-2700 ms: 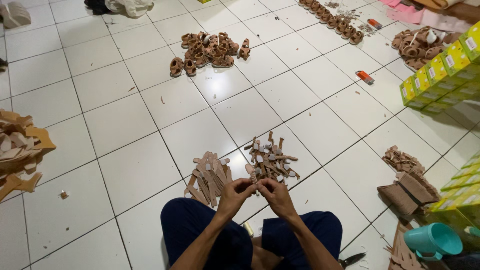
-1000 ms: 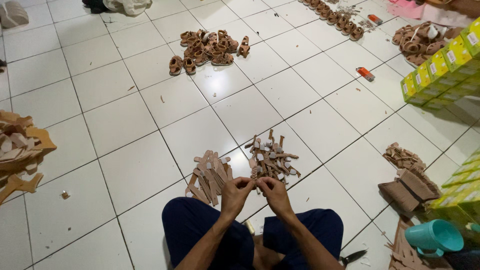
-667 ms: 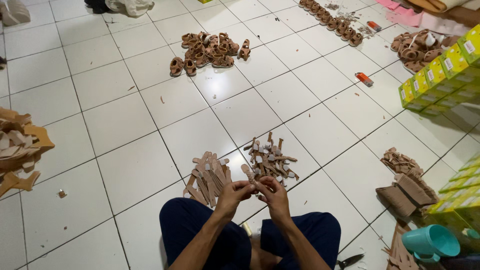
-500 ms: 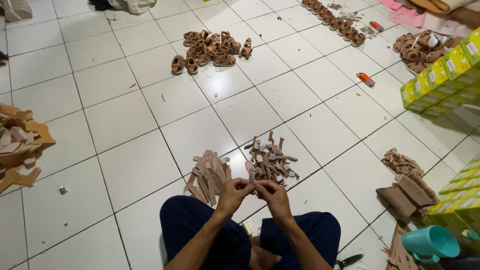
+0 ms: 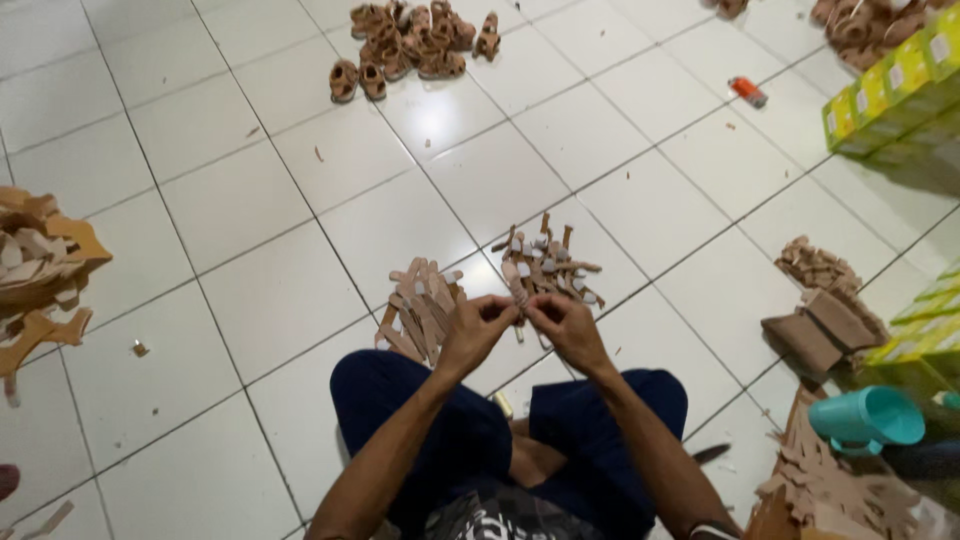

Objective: The person sits on the floor and repeatedly picks up small wooden pieces and white cylindrical components, then joins them by hand. The person handles the parts one at a time, aligning and pressing them together, with piles of parts and finished units visible nearby.

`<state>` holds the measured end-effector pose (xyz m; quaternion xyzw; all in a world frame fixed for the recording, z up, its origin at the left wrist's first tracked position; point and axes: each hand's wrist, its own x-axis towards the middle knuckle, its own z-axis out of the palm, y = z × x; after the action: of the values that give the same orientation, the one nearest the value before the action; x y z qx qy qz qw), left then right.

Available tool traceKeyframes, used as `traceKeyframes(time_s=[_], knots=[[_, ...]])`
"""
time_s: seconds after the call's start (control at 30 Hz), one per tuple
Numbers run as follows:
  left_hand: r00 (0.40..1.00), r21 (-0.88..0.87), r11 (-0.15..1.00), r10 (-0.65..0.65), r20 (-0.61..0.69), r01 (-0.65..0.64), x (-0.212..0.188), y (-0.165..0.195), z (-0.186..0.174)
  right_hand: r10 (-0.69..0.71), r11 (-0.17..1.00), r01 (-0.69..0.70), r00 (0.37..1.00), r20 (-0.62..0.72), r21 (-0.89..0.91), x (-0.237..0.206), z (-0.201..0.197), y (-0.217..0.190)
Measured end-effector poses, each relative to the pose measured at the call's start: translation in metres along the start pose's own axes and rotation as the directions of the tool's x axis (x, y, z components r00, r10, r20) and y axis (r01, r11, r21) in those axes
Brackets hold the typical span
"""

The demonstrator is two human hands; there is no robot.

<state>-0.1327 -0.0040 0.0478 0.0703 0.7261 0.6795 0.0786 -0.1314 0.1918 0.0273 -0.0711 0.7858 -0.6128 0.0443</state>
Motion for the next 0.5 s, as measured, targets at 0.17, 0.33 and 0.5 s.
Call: traceKeyframes(time_s=[0.17, 0.33, 0.5], knots=[[0.998, 0.246, 0.969, -0.013, 0.069, -0.004, 0.009, -0.002, -0.021, 0.016, 1.0, -0.015, 0.999, 0.032, -0.01, 0.003, 0.001, -0.002], [0.971, 0.028, 0.995, -0.098, 0.218, 0.094, 0.022, -0.023, -0.023, -0.46, 0.807, 0.427, 0.888, 0.019, -0.408, 0.002, 0.007, -0.003], [0.977, -0.313, 0.932, -0.141, 0.158, 0.185, 0.017, -0.039, -0.009, -0.364, 0.895, 0.305, 0.922, -0.135, -0.326, 0.003, 0.016, 0.007]])
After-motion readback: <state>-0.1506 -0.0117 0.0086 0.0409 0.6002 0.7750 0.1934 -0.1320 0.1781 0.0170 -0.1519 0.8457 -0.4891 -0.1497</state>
